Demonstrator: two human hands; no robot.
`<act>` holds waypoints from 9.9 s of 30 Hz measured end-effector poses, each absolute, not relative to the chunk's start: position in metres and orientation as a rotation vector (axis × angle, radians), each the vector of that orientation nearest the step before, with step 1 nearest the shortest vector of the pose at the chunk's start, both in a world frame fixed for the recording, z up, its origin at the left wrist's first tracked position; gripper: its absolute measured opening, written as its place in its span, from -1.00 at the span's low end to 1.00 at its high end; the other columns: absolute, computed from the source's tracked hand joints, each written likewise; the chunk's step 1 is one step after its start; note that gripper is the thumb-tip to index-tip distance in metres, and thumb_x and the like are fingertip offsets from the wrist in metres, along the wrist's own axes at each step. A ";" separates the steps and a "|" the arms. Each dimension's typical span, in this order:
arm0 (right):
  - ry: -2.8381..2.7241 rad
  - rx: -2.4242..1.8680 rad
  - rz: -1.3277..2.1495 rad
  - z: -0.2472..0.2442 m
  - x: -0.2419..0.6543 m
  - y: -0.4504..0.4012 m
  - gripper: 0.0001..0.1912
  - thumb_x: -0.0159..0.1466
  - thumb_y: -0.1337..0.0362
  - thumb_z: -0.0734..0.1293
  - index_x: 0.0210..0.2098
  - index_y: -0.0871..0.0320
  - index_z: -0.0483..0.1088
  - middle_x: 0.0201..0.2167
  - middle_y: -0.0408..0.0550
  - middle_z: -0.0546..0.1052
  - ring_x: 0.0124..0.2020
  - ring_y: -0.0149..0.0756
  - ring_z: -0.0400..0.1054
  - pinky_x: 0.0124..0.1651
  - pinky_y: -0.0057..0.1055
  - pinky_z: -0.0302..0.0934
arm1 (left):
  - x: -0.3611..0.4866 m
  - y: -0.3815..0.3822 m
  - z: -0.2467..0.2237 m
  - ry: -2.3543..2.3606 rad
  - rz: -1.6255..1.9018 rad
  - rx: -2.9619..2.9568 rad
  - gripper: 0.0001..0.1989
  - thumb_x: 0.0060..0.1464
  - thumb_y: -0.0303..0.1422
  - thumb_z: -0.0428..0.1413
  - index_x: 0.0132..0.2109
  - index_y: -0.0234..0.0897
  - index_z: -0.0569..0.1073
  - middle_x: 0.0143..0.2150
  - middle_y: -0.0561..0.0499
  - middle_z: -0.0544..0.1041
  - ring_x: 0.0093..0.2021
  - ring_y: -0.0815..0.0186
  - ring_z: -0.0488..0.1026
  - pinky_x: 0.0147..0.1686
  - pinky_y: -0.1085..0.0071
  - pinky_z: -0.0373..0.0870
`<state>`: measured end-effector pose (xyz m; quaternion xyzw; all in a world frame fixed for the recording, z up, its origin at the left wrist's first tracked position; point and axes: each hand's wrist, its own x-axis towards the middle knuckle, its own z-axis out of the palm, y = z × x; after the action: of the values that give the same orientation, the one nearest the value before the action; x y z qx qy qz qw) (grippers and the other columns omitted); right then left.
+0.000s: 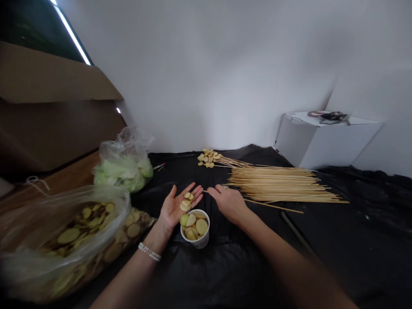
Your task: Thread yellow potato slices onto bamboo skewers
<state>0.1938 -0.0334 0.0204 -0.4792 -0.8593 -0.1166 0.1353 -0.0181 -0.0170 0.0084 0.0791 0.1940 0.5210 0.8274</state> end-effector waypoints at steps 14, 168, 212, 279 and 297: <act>-2.444 -1.340 -0.283 0.007 0.186 -0.036 -0.68 0.38 0.23 0.05 -0.05 0.04 0.38 -0.27 -0.06 0.46 -0.25 -0.35 0.30 -0.35 -0.47 -0.01 | -0.023 -0.017 0.017 0.356 1.282 -0.052 -0.67 0.26 -0.34 -0.17 -0.02 -0.42 0.37 -0.35 -0.09 0.41 -0.50 0.44 0.36 -0.62 0.58 0.32; -2.270 -1.241 -0.515 0.013 0.188 -0.044 -0.67 0.32 0.32 0.16 0.03 0.08 0.39 -0.37 -0.07 0.48 -0.39 -0.41 0.32 -0.41 -0.46 -0.02 | -0.005 -0.021 0.013 0.869 1.252 0.564 -0.83 -0.12 -0.53 0.27 -0.30 -0.39 0.49 -0.42 -0.04 0.54 -0.49 0.46 0.47 -0.56 0.68 0.38; -2.365 -1.408 -0.199 0.016 0.178 -0.048 -0.72 0.38 0.25 0.06 -0.05 0.10 0.34 -0.27 -0.05 0.51 -0.31 -0.35 0.39 -0.38 -0.48 0.07 | -0.003 -0.021 0.004 0.986 1.270 0.677 -0.77 -0.21 -0.41 0.34 -0.34 -0.41 0.53 -0.42 -0.08 0.56 -0.48 0.44 0.48 -0.48 0.62 0.40; -2.350 -1.413 -0.170 0.012 0.179 -0.046 -0.75 0.38 0.33 0.03 -0.28 0.16 0.31 -0.32 -0.06 0.48 -0.29 -0.33 0.34 -0.33 -0.44 -0.01 | -0.002 -0.019 0.003 0.976 1.226 0.634 -0.88 -0.05 -0.47 0.24 -0.32 -0.48 0.55 -0.37 -0.16 0.58 -0.45 0.42 0.50 -0.46 0.63 0.43; -2.360 -1.399 -0.087 0.018 0.179 -0.047 -0.78 0.38 0.29 0.05 -0.26 0.15 0.30 -0.32 -0.08 0.47 -0.31 -0.36 0.33 -0.33 -0.47 0.02 | 0.001 -0.023 0.006 0.960 1.230 0.654 -0.87 -0.06 -0.48 0.25 -0.32 -0.48 0.54 -0.39 -0.15 0.58 -0.46 0.42 0.50 -0.46 0.62 0.43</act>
<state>0.1792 -0.0471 0.0180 -0.4997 -0.8429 -0.0309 0.1973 0.0010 -0.0225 0.0061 0.2892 0.4249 0.5441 0.6632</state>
